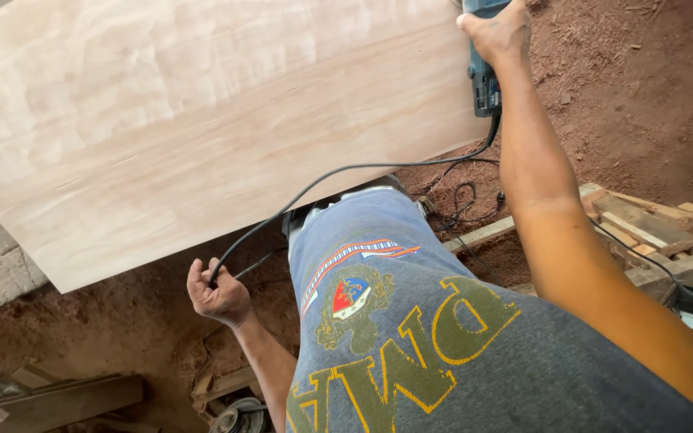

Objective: The person uses an electric sander to smooth the surface of a large wooden plank resting on a workbench. They move the sander across the wood in various directions while holding the plank steady with their left hand.

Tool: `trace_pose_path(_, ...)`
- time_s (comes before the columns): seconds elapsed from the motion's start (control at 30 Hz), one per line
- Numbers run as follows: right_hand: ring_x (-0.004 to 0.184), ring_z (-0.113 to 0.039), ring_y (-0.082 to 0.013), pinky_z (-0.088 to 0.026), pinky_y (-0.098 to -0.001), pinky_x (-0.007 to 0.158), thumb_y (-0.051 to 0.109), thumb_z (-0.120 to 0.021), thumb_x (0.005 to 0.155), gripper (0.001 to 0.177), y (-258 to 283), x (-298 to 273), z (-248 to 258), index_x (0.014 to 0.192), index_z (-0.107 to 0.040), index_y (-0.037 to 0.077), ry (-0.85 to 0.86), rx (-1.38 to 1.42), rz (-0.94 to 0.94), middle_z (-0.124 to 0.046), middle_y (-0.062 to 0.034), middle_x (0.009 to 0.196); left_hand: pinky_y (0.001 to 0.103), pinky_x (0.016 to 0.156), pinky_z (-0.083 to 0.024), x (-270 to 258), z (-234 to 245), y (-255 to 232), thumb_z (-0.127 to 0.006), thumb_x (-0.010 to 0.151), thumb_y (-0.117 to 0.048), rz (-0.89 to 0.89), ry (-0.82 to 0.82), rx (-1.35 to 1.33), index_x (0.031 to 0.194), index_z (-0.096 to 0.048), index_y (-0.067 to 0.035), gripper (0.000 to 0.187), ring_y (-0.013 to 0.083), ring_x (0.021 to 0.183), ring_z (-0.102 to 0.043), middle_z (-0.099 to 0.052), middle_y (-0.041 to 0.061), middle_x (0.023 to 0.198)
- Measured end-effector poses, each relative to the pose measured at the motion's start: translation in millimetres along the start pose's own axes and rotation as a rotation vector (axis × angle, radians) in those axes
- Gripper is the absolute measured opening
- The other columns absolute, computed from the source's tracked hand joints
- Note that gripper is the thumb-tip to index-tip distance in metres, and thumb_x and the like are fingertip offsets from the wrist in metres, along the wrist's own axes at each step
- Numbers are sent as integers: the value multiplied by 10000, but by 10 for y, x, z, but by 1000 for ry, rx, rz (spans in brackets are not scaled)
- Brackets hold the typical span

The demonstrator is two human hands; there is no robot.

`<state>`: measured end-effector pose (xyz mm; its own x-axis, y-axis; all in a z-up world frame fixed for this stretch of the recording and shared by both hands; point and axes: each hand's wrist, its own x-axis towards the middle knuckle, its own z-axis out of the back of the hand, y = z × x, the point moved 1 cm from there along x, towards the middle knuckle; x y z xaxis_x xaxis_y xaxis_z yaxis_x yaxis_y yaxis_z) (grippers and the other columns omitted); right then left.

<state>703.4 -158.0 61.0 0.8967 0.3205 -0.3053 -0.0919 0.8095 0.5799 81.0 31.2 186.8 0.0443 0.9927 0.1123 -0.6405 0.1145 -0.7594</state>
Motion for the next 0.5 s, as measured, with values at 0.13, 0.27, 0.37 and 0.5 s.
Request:
trace_pose_path(0.13,947,-749,-262,-644,-382,793,391,-866,803,647,-43,7,-21,1240,-591,1,14,-22,-42,-705,-178,1102,225,612,-534,-11,110,150,-720,1020,-24,-41,-6,43,1187,-666,58,194,117,737,-633,-655,51,854)
trace_pose_path(0.27,959,-753,-268,-636,-376,804,394,-871,803,638,52,-83,-54,1235,-616,0,4,-40,-23,-718,-178,1092,219,482,-437,140,116,249,-730,1014,-61,28,6,165,1186,-670,71,225,93,559,-556,-588,15,668)
trace_pose_path(0.37,944,-743,-288,-629,-386,793,398,-880,789,667,78,-169,-203,1231,-601,-15,-1,-76,-11,-710,-200,1076,240,436,-462,388,86,468,-665,1055,-101,41,48,270,1190,-667,70,218,119,546,-595,-653,51,716)
trace_pose_path(0.5,982,-745,-295,-627,-398,835,438,-877,815,680,374,-387,-380,1275,-608,15,48,-157,-38,-714,-199,1123,289,739,-644,705,148,927,-545,1153,-135,-264,43,387,1284,-651,81,274,248,907,-754,-739,218,1118)
